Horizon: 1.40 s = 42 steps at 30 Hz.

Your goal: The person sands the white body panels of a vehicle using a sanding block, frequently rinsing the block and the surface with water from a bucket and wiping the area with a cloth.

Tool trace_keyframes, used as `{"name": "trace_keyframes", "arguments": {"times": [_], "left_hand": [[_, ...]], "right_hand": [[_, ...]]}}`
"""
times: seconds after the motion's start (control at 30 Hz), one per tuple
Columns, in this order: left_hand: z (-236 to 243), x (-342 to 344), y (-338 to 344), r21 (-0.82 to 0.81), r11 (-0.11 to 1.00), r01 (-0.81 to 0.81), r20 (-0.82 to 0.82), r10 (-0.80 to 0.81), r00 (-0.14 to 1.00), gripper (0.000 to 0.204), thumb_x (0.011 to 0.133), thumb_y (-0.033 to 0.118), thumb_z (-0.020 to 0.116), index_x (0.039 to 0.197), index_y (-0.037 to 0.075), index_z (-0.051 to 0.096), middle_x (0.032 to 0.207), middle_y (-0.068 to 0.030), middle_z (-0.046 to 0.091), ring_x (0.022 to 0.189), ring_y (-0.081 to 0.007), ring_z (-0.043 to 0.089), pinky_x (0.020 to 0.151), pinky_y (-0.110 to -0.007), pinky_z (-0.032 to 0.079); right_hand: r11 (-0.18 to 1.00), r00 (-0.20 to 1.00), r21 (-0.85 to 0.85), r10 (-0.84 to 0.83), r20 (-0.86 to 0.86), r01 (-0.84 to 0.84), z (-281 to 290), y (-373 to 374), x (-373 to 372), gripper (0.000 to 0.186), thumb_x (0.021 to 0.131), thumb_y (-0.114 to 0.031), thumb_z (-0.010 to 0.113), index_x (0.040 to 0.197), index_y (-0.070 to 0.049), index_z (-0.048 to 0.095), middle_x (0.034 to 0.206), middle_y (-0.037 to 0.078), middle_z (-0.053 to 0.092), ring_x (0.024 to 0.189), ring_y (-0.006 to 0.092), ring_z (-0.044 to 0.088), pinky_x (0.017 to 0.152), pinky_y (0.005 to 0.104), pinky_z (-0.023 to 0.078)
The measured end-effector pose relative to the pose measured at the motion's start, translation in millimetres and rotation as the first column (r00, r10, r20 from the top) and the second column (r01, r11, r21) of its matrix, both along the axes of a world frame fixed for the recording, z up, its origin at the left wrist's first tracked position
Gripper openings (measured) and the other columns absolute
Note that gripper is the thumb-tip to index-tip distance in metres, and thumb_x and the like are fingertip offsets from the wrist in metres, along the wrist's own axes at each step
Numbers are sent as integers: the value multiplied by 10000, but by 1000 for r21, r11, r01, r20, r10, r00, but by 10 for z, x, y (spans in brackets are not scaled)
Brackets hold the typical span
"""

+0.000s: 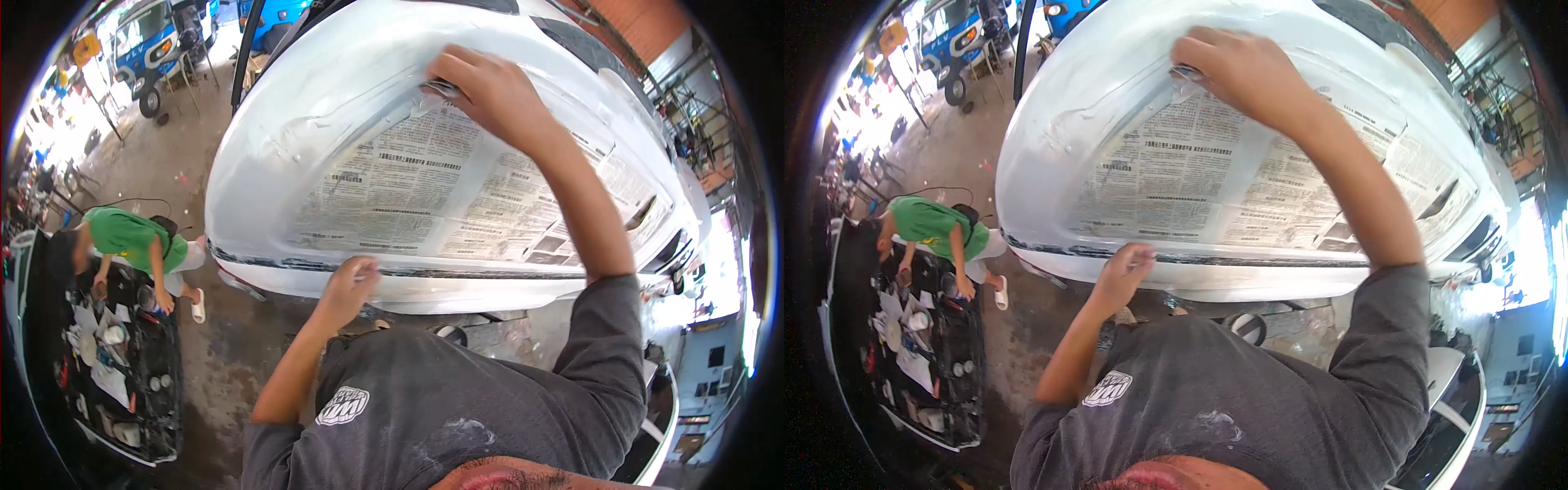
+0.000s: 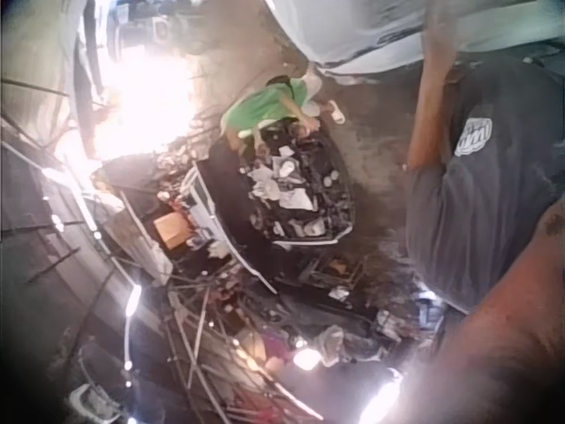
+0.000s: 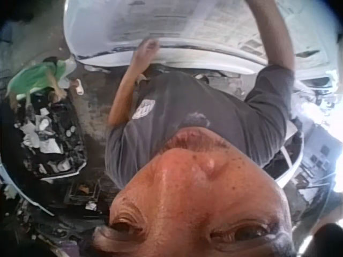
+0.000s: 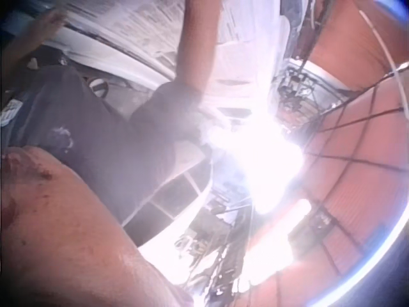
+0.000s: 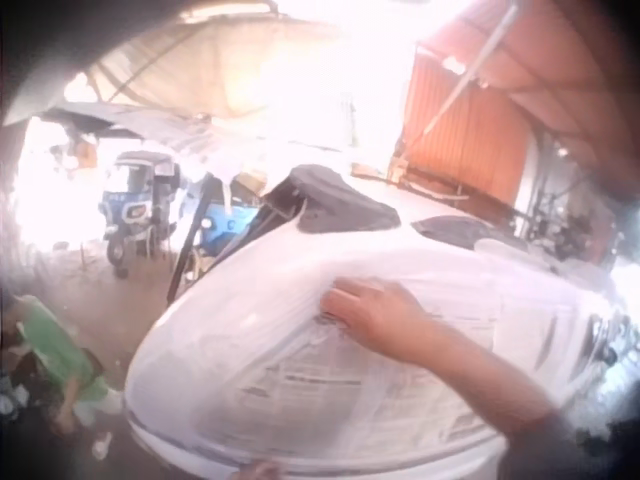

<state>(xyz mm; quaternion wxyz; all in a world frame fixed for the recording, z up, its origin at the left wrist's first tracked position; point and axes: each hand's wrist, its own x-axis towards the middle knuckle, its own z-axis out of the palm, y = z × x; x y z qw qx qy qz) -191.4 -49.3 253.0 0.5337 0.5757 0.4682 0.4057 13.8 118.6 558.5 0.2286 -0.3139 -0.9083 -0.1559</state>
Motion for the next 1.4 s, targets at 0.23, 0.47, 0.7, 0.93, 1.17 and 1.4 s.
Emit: {"name": "trace_keyframes", "arguments": {"times": [0.23,0.47,0.7,0.93,1.17,1.4], "left_hand": [[-2184,-681,-953,-83,947,-310,-483,234,844,255,915,166,640,1102,-5,665,1149,-211,672,1071,-406,629,926,-442,505],[-3528,-831,-2460,-284,624,-729,-575,497,649,207,950,209,592,987,11,639,966,-211,692,870,-417,648,778,-460,510],[-4398,-622,-2325,-337,611,-717,-484,541,688,273,954,241,547,1054,16,665,1016,-223,709,955,-413,675,832,-463,521],[-4227,-545,-2590,-355,561,-748,-645,433,630,279,957,239,565,1089,19,675,1049,-247,700,1023,-441,660,867,-481,516],[-3535,-559,-1941,-147,611,-778,-479,644,596,266,977,194,533,1103,-1,663,1112,-233,684,1082,-427,636,911,-450,503],[-4084,-679,-2889,-187,653,-734,-665,466,584,232,981,195,510,972,-2,633,1018,-231,654,998,-445,615,860,-512,485]], "right_hand": [[966,820,170,63,569,-193,209,430,-155,87,876,-191,669,940,-133,658,1137,21,636,1113,217,586,938,412,454],[888,795,133,316,517,-440,91,690,-109,102,847,-184,687,939,-156,653,1208,84,616,1189,327,518,1066,529,360],[832,717,94,407,566,-547,-8,555,-610,93,854,-143,711,902,-107,639,1357,126,588,1374,329,443,1220,573,239],[894,752,48,344,562,-445,174,663,-207,102,837,-158,731,862,-116,642,1494,168,489,1452,388,349,1240,608,144],[742,671,137,491,555,-656,-466,700,-667,152,931,-209,624,992,-74,657,1464,174,533,1443,394,385,1237,603,168],[912,745,23,319,585,-409,173,619,-212,94,889,-183,673,868,-92,661,1561,170,433,1465,399,332,1231,623,130]]}}
